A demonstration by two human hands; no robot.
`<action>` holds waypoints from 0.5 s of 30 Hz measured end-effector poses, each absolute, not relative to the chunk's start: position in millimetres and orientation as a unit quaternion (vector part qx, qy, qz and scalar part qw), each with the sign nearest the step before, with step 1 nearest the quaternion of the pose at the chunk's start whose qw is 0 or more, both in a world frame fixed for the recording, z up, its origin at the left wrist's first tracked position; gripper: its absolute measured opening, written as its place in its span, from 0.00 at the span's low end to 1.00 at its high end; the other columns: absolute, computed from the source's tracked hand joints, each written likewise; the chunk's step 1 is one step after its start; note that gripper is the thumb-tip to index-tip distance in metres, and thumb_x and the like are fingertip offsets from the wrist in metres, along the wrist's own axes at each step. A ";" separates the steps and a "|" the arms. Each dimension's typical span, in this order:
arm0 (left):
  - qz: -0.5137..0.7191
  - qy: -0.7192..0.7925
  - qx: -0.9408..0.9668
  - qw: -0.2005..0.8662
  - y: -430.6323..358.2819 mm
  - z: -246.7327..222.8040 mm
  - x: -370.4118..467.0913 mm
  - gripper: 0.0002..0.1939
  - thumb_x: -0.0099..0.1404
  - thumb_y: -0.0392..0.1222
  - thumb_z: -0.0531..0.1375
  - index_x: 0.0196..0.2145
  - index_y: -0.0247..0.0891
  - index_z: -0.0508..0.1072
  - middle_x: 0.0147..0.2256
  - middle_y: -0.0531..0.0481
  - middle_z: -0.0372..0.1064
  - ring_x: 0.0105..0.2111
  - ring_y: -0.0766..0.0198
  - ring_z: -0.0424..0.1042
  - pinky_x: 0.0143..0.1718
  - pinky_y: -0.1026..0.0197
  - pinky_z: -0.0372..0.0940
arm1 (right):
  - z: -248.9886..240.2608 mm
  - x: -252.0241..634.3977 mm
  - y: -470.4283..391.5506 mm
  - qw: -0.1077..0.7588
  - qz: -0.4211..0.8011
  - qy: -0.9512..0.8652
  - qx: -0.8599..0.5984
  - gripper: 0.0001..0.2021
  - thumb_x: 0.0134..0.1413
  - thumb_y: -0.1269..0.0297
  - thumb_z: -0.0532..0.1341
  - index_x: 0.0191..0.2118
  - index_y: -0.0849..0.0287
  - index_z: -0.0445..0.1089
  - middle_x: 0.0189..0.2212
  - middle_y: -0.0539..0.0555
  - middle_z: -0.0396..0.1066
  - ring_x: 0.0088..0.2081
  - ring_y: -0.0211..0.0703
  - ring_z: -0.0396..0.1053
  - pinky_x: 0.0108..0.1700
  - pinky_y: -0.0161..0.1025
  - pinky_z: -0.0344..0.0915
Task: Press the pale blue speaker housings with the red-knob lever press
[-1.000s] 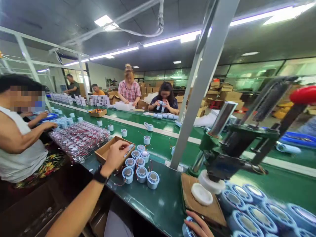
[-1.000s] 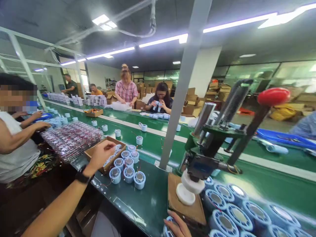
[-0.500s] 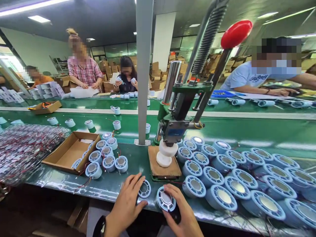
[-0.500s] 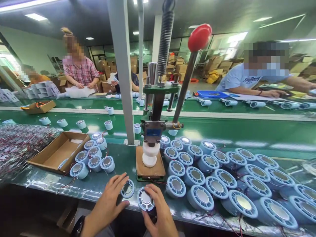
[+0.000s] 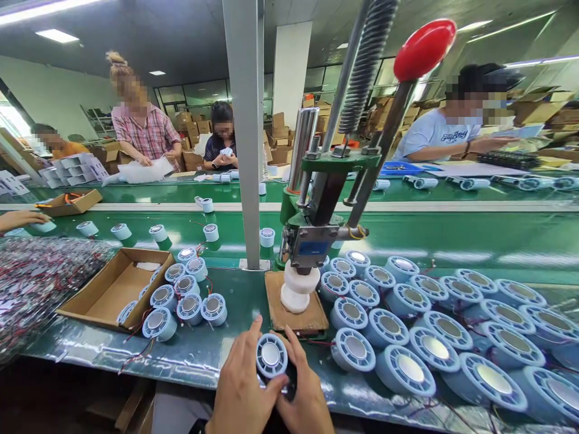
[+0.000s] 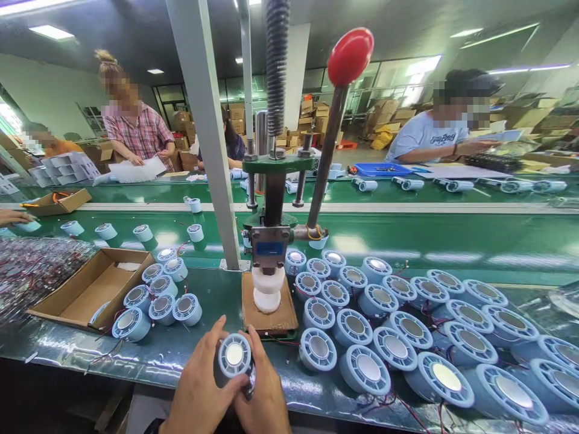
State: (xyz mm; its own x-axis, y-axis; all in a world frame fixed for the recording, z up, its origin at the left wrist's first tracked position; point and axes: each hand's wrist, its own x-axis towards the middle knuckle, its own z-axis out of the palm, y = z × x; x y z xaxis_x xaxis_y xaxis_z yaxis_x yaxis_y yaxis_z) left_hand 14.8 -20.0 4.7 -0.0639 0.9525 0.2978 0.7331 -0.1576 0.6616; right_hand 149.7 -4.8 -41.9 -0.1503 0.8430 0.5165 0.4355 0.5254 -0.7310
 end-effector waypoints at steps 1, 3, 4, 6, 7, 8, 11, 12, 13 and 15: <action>0.361 0.636 0.664 0.155 -19.9 4.0 14.7 0.48 0.50 0.32 0.66 0.66 0.47 0.55 0.52 0.45 0.73 0.52 0.48 0.73 0.52 0.47 0.71 | -42.3 150.4 -5.1 0.481 0.220 -0.727 -0.438 0.39 0.53 0.75 0.55 0.70 0.55 0.44 0.55 0.56 0.72 0.54 0.41 0.73 0.53 0.34 0.72; 0.355 0.641 0.661 0.161 -20.4 3.3 14.3 0.46 0.52 0.33 0.66 0.66 0.47 0.55 0.52 0.45 0.73 0.52 0.48 0.73 0.52 0.47 0.71 | -43.2 151.9 -6.0 0.474 0.239 -0.727 -0.436 0.40 0.54 0.75 0.54 0.71 0.54 0.41 0.56 0.56 0.71 0.55 0.41 0.73 0.54 0.34 0.71; 0.352 0.640 0.663 0.163 -20.5 3.5 14.4 0.45 0.52 0.34 0.66 0.66 0.47 0.56 0.52 0.45 0.73 0.53 0.48 0.73 0.52 0.47 0.71 | -43.9 152.4 -6.4 0.470 0.248 -0.727 -0.436 0.40 0.55 0.75 0.54 0.71 0.55 0.40 0.57 0.57 0.71 0.56 0.41 0.72 0.55 0.34 0.71; 0.348 0.638 0.667 0.161 -20.3 4.8 15.0 0.44 0.53 0.34 0.65 0.66 0.47 0.57 0.54 0.44 0.72 0.54 0.47 0.72 0.52 0.47 0.71 | -46.1 152.6 -7.2 0.463 0.262 -0.724 -0.439 0.40 0.55 0.75 0.54 0.72 0.56 0.39 0.58 0.58 0.70 0.57 0.42 0.71 0.56 0.36 0.70; 0.348 0.639 0.668 0.158 -19.9 5.6 15.5 0.44 0.53 0.33 0.65 0.66 0.48 0.58 0.55 0.44 0.71 0.54 0.46 0.72 0.52 0.47 0.71 | -47.4 152.3 -7.5 0.461 0.268 -0.721 -0.442 0.40 0.55 0.75 0.54 0.72 0.56 0.40 0.58 0.59 0.70 0.57 0.43 0.71 0.57 0.37 0.70; 0.348 0.640 0.668 0.156 -19.3 6.4 15.9 0.44 0.52 0.33 0.65 0.66 0.48 0.58 0.56 0.43 0.71 0.55 0.46 0.72 0.51 0.47 0.71 | -48.6 151.6 -7.6 0.461 0.271 -0.719 -0.444 0.40 0.55 0.75 0.54 0.72 0.57 0.40 0.58 0.59 0.69 0.57 0.43 0.71 0.57 0.37 0.70; 0.349 0.635 0.673 0.149 -18.8 6.1 16.2 0.46 0.52 0.32 0.64 0.66 0.48 0.57 0.55 0.43 0.72 0.54 0.45 0.72 0.51 0.47 0.71 | -49.9 148.5 -7.0 0.482 0.267 -0.709 -0.439 0.41 0.54 0.74 0.54 0.72 0.57 0.40 0.57 0.58 0.71 0.56 0.44 0.72 0.54 0.37 0.72; 0.349 0.628 0.679 0.149 -19.4 5.1 16.0 0.46 0.52 0.32 0.64 0.67 0.49 0.56 0.54 0.43 0.72 0.54 0.45 0.72 0.51 0.47 0.71 | -48.8 147.6 -6.7 0.493 0.262 -0.706 -0.435 0.42 0.54 0.74 0.54 0.72 0.57 0.38 0.57 0.58 0.71 0.55 0.44 0.73 0.54 0.37 0.72; 0.349 0.620 0.686 0.150 -20.4 3.8 16.1 0.46 0.53 0.32 0.64 0.67 0.49 0.56 0.54 0.44 0.72 0.53 0.46 0.72 0.52 0.47 0.71 | -47.1 147.1 -6.3 0.500 0.257 -0.706 -0.431 0.42 0.54 0.74 0.54 0.73 0.56 0.37 0.56 0.58 0.71 0.55 0.44 0.73 0.53 0.37 0.72; 0.356 0.615 0.687 0.153 -23.2 1.0 17.5 0.46 0.55 0.31 0.63 0.68 0.51 0.54 0.55 0.44 0.71 0.54 0.46 0.71 0.52 0.46 0.70 | -42.2 147.8 -5.6 0.499 0.249 -0.714 -0.423 0.44 0.54 0.74 0.54 0.73 0.55 0.33 0.56 0.57 0.71 0.55 0.44 0.73 0.53 0.38 0.73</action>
